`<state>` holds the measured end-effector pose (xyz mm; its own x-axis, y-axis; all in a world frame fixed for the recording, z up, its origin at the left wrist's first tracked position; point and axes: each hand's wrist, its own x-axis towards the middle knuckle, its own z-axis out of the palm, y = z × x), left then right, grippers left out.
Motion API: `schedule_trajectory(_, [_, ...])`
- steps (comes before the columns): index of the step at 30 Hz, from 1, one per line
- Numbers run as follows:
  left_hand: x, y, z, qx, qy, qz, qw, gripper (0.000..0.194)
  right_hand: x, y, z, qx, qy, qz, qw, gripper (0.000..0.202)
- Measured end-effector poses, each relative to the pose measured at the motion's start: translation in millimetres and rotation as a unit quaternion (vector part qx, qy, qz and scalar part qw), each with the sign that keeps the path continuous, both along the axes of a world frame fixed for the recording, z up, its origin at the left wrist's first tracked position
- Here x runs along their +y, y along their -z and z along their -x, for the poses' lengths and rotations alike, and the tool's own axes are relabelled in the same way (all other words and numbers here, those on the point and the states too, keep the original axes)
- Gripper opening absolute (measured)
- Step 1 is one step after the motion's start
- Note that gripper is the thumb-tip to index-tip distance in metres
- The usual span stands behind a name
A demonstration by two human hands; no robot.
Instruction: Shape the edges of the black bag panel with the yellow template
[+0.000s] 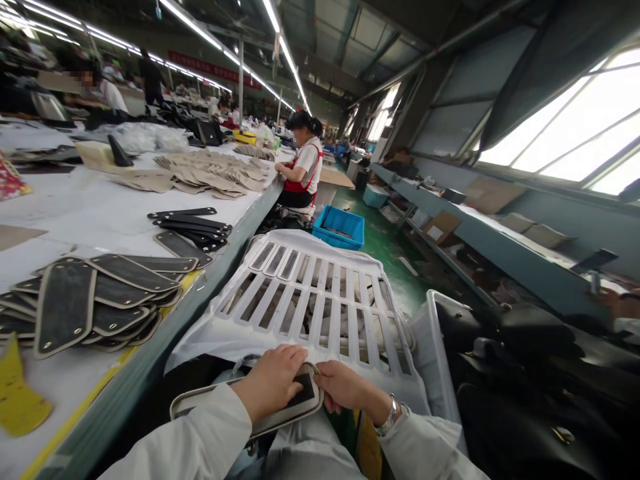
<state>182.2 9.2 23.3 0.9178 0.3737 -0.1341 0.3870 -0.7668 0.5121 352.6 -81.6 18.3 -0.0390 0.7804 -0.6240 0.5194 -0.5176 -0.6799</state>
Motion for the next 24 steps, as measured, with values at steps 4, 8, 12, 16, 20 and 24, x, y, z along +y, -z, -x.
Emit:
schedule_trajectory(4, [-17.0, 6.5, 10.2, -0.03, -0.012, -0.042, 0.999, 0.056, 4.4, 1.8, -2.9, 0.025, -0.005, 0.027, 0.999, 0.026])
schedule_trajectory(8, [-8.3, 8.1, 8.3, -0.008, -0.02, 0.002, 1.0, 0.057, 4.2, -0.8, -20.7, 0.182, 0.019, 0.094, 0.979, 0.046])
schedule_trajectory(12, [5.3, 7.7, 1.9, 0.0, -0.014, 0.029, 0.999, 0.052, -2.7, 2.1, -34.7, 0.241, 0.125, 0.057, 0.961, 0.057])
schedule_trajectory(16, [7.6, 13.8, -6.2, 0.029, -0.044, 0.009, 0.999, 0.044, -12.2, 12.0, -24.4, 0.05, 0.075, 0.001, 0.996, 0.038])
schedule_trajectory(20, [6.7, 16.7, -13.3, 0.054, -0.068, -0.007, 0.996, 0.044, -17.2, 10.4, -8.3, -0.068, -0.002, -0.053, 0.996, 0.025])
schedule_trajectory(24, [11.4, 13.6, -17.5, 0.06, -0.059, -0.002, 0.996, 0.032, -15.4, 1.4, -3.8, -0.147, -0.077, -0.076, 0.983, 0.029])
